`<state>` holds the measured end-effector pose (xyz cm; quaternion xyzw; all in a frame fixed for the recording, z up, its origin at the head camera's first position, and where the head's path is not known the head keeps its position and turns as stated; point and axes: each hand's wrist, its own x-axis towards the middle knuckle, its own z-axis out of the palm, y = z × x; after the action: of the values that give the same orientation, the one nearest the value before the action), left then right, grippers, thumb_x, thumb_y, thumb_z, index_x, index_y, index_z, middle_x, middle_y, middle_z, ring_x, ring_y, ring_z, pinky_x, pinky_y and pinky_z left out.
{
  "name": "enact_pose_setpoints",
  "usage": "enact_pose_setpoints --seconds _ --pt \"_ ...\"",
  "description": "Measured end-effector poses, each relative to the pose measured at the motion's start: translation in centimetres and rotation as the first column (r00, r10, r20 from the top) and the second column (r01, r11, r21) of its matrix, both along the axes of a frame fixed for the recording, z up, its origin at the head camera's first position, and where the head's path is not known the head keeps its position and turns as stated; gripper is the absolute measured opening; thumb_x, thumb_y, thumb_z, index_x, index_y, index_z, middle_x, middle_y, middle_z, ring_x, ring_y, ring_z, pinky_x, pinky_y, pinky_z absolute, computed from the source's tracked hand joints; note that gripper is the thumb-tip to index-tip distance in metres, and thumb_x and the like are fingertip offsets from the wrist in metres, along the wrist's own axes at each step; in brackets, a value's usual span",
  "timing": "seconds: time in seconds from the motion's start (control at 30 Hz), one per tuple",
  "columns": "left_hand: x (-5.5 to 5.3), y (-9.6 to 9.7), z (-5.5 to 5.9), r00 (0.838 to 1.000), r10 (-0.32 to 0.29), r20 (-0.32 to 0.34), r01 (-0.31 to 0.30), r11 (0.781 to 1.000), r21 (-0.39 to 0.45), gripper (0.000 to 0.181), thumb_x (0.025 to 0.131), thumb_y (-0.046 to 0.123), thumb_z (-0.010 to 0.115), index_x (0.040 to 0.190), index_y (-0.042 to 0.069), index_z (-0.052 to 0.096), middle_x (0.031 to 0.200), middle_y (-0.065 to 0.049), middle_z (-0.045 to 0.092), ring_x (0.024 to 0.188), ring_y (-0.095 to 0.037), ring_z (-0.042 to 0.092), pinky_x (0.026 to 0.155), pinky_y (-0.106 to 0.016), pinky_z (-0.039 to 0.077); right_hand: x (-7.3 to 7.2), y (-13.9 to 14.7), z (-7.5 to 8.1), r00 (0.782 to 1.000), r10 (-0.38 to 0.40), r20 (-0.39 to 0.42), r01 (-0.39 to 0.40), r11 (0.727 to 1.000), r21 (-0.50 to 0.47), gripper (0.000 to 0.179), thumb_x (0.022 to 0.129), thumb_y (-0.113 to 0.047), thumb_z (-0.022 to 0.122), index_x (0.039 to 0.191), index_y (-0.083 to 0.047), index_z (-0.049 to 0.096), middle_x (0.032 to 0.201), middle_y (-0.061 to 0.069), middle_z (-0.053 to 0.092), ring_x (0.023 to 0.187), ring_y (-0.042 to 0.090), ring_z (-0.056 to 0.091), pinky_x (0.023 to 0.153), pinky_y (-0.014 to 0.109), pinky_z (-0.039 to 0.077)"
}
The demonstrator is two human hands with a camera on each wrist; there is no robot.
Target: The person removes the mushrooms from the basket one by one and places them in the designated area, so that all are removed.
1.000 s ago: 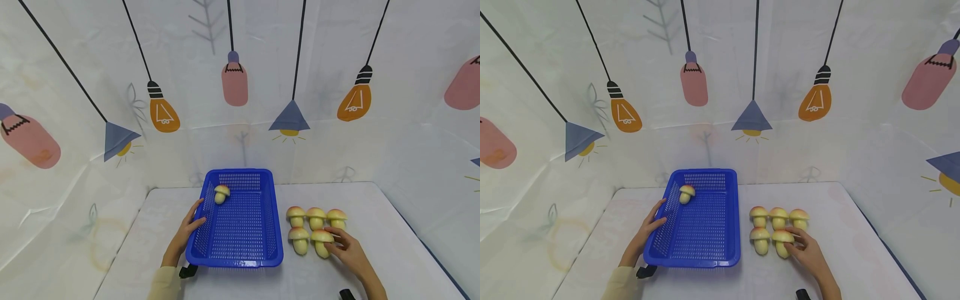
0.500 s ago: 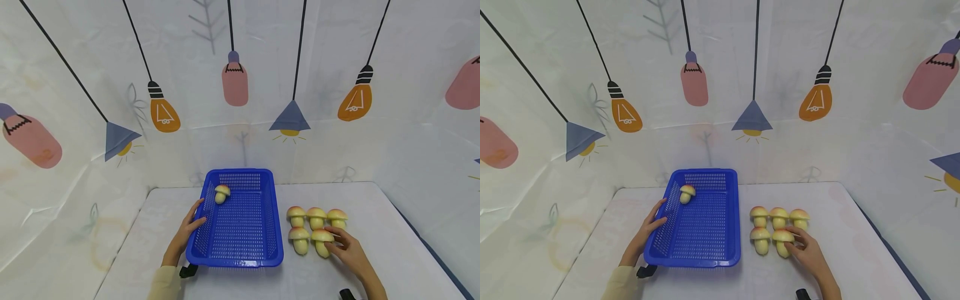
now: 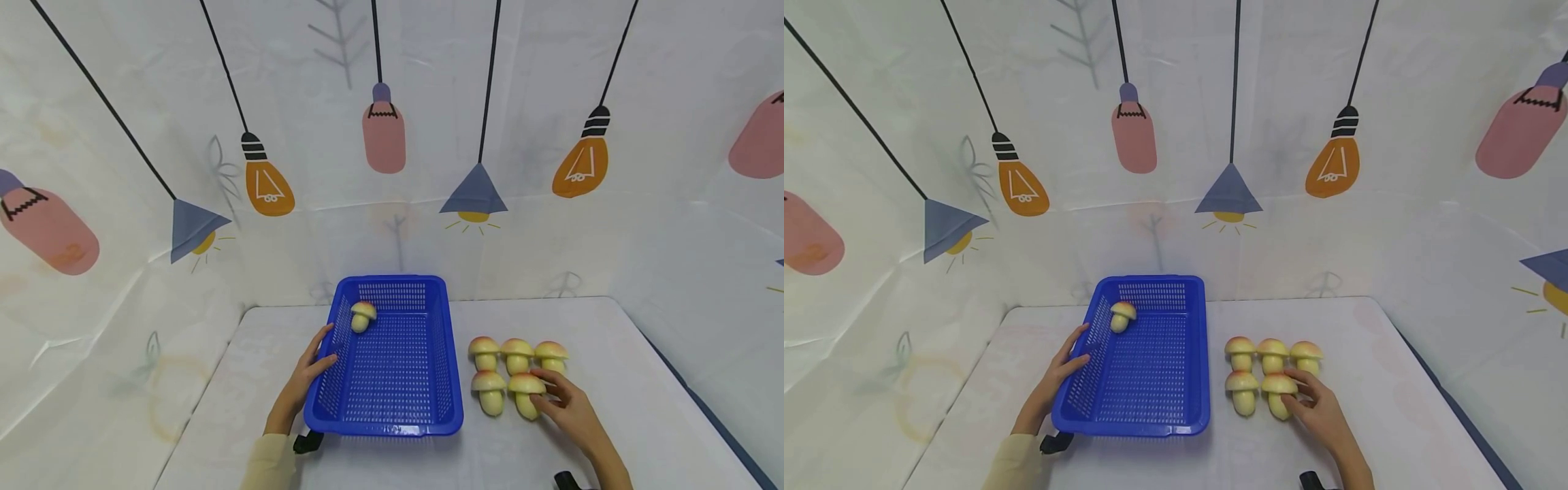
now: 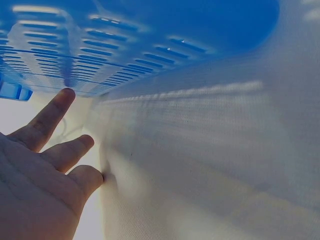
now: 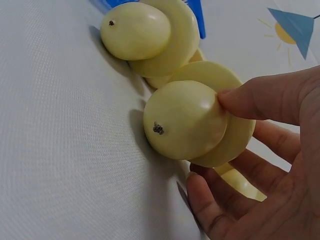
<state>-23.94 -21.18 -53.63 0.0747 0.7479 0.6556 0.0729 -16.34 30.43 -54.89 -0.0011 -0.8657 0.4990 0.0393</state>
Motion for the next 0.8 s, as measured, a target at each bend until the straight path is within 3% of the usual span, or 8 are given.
enact_pose_setpoints --seconds 0.3,0.8 --pt "-0.01 0.01 -0.04 1.000 -0.009 0.006 0.009 1.000 0.015 0.068 0.104 0.026 0.055 0.163 0.038 0.023 0.161 -0.026 0.034 0.122 -0.042 0.060 0.091 -0.053 0.057 0.10 0.04 -0.22 0.999 -0.001 -0.048 -0.001 1.000 -0.024 0.053 0.090 -0.013 0.079 0.139 -0.003 0.059 0.139 0.020 0.060 0.102 -0.012 0.056 0.078 0.024 0.056" --pt "0.02 0.07 0.03 1.000 0.002 0.002 -0.002 1.000 0.017 0.068 0.103 0.026 0.056 0.163 0.037 0.025 0.160 -0.026 0.034 0.122 -0.043 0.059 0.091 -0.054 0.057 0.02 -0.03 -0.09 1.000 0.006 -0.018 -0.006 1.000 -0.022 0.053 0.092 -0.014 0.078 0.140 -0.005 0.058 0.142 0.018 0.060 0.104 -0.013 0.055 0.079 0.024 0.056"
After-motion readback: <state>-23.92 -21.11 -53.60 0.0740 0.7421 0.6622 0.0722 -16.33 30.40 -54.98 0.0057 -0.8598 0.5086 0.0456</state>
